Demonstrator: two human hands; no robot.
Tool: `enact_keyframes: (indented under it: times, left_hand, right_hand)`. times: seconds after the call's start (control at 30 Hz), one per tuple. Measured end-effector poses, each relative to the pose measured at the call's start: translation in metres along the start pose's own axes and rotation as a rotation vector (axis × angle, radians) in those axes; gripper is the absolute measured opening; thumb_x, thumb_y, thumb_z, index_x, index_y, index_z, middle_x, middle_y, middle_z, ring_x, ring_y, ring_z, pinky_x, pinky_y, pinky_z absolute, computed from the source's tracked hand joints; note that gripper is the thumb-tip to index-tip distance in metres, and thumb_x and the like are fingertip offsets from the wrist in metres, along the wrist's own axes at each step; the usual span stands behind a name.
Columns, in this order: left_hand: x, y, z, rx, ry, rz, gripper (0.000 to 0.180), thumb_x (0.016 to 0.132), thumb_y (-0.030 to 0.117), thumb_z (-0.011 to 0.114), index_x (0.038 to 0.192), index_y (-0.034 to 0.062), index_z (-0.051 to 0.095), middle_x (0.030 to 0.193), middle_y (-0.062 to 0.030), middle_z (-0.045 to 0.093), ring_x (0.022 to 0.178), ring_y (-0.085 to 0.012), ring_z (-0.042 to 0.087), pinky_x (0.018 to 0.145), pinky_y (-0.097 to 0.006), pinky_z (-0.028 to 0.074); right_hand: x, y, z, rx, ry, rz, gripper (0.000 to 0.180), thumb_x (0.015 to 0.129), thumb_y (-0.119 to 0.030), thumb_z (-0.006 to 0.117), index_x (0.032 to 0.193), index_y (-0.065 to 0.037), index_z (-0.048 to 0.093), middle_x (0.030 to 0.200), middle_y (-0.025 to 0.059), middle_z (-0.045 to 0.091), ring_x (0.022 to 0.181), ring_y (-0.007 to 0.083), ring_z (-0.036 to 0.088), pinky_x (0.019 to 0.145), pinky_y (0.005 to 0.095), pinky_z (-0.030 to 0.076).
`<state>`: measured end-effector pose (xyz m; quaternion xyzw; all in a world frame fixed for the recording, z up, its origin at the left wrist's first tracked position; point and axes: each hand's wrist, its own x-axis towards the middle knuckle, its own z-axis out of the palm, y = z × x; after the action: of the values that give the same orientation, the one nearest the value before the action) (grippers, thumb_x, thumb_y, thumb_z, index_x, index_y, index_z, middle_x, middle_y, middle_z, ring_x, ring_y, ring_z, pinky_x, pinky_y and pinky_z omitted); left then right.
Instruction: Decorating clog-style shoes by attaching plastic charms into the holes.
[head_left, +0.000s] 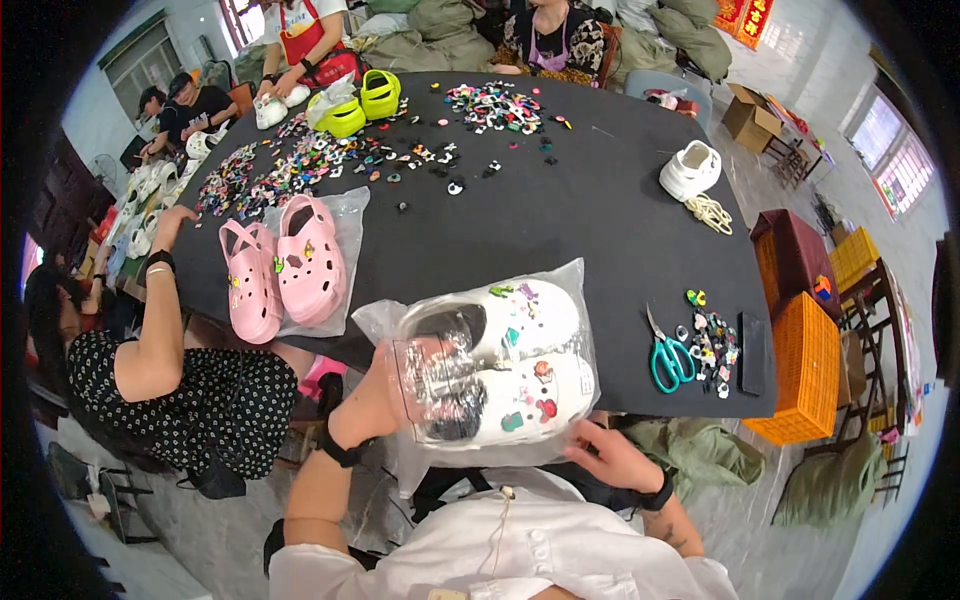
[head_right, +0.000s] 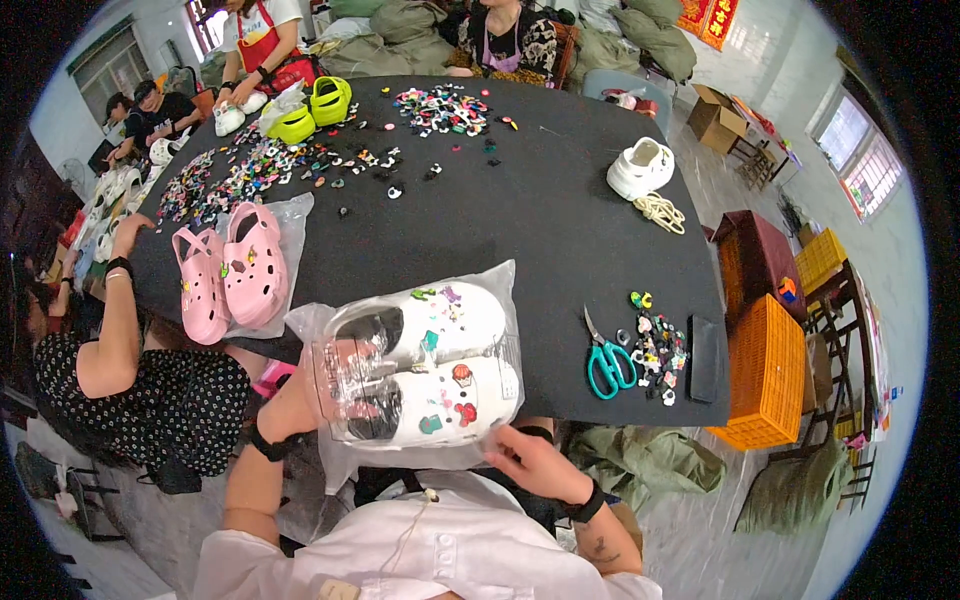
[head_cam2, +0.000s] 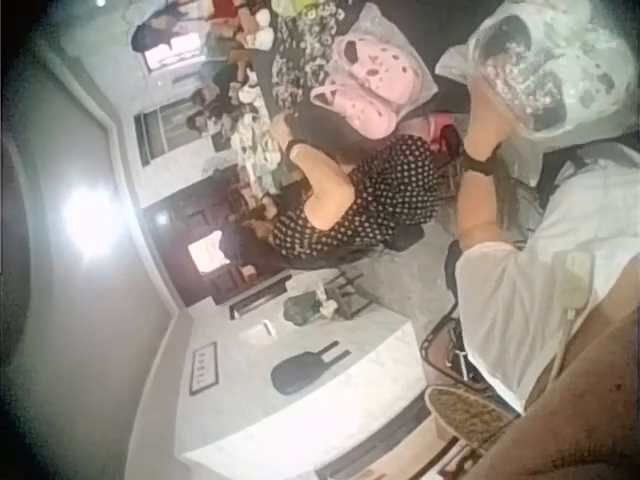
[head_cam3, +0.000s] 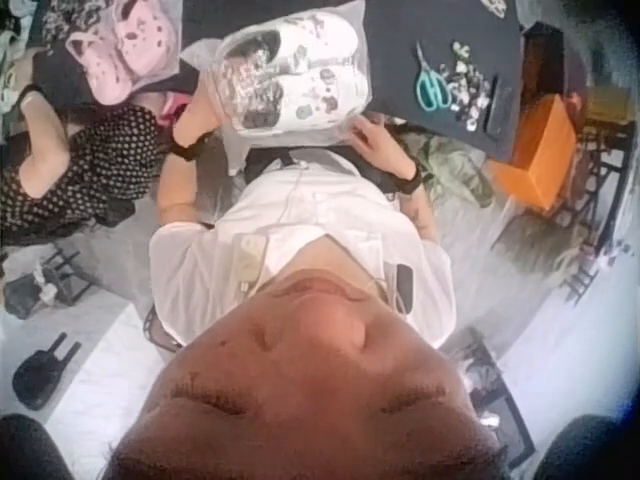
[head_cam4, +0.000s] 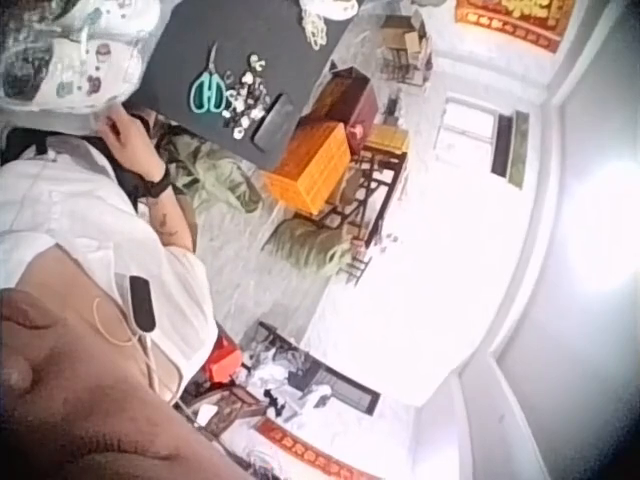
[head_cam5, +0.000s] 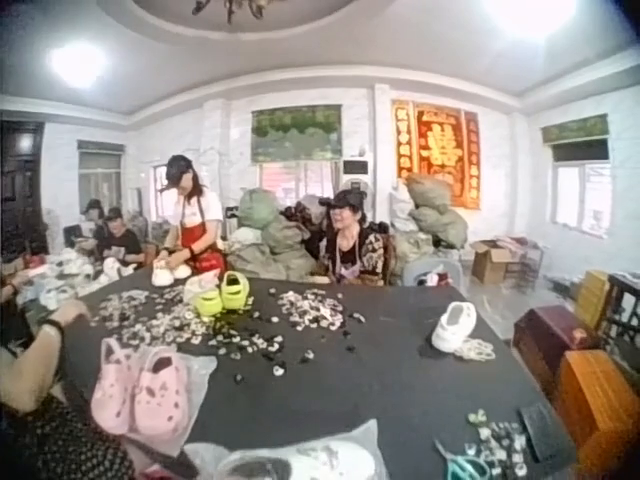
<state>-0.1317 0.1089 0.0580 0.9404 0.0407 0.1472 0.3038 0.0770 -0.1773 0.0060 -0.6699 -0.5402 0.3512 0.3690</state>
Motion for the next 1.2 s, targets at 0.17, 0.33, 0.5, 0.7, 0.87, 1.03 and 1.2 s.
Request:
enact_keyframes:
  times: [0.17,0.33,0.5,0.7,0.87,1.03,1.2]
  left_hand:
    - [0.022,-0.041,0.022,0.332,-0.091,0.249,0.073,0.069,0.042,0.08,0.121,-0.0001,0.053,0.111,-0.0164,0.057,0.103,-0.0362,0.056,0.092,-0.043,0.047]
    - [0.042,-0.038,0.021,0.165,-0.276,0.149,0.063,0.072,0.042,0.077,0.11,-0.0001,0.05,0.106,-0.0163,0.054,0.103,-0.0349,0.056,0.09,-0.042,0.048]
    - [0.03,-0.033,0.027,0.32,-0.155,0.272,0.032,0.079,0.029,0.066,0.098,0.0042,0.059,0.102,-0.0124,0.06,0.1,-0.0293,0.059,0.086,-0.039,0.05]
    - [-0.002,-0.04,0.007,0.592,0.083,0.255,0.017,0.079,0.015,0.06,0.093,0.0078,0.065,0.087,-0.0096,0.06,0.074,-0.0278,0.061,0.06,-0.039,0.051]
    - [-0.022,-0.015,-0.048,0.409,0.026,-0.002,0.021,0.07,0.004,0.065,0.091,0.0044,0.067,0.1,-0.0079,0.065,0.091,-0.0292,0.061,0.076,-0.038,0.053]
    - [-0.057,-0.005,-0.065,0.413,0.142,-0.123,0.03,0.067,-0.003,0.066,0.097,0.0033,0.069,0.098,-0.0101,0.065,0.094,-0.0307,0.062,0.076,-0.038,0.052]
    - [-0.097,0.002,-0.046,0.214,0.316,-0.236,0.027,0.071,-0.004,0.068,0.097,0.0024,0.069,0.1,-0.0144,0.065,0.094,-0.0338,0.063,0.079,-0.037,0.052]
  right_hand:
    - [0.02,0.033,-0.027,0.346,0.375,0.157,0.022,0.101,-0.021,0.052,0.106,-0.001,0.06,0.089,0.0021,0.063,0.081,0.0095,0.057,0.07,0.0252,0.047]
    - [0.066,0.039,-0.03,0.342,0.522,0.123,0.039,0.103,-0.032,0.046,0.122,0.0,0.057,0.093,-0.0013,0.061,0.082,0.0075,0.054,0.071,0.022,0.045]
    - [0.088,0.046,-0.023,0.455,0.341,0.283,0.044,0.102,-0.035,0.048,0.105,0.007,0.063,0.08,0.0028,0.062,0.077,0.0111,0.054,0.072,0.0266,0.046]
    - [0.081,0.024,-0.041,0.261,0.53,0.195,0.039,0.102,-0.032,0.05,0.083,0.001,0.058,0.063,-0.0039,0.047,0.06,0.0061,0.04,0.054,0.0263,0.036]
    - [0.077,0.02,-0.071,0.11,0.576,0.155,0.035,0.102,-0.027,0.05,0.081,-0.001,0.055,0.063,-0.0047,0.04,0.061,0.0055,0.034,0.053,0.0249,0.032]
    - [0.104,-0.01,-0.075,0.1,0.435,0.016,0.031,0.101,-0.026,0.053,0.085,0.001,0.057,0.069,-0.0038,0.045,0.067,0.0079,0.04,0.058,0.0282,0.037]
    - [0.125,-0.033,-0.04,0.367,0.256,-0.124,0.027,0.097,-0.025,0.061,0.102,0.001,0.066,0.077,-0.0028,0.059,0.072,0.0044,0.05,0.062,0.0209,0.041]
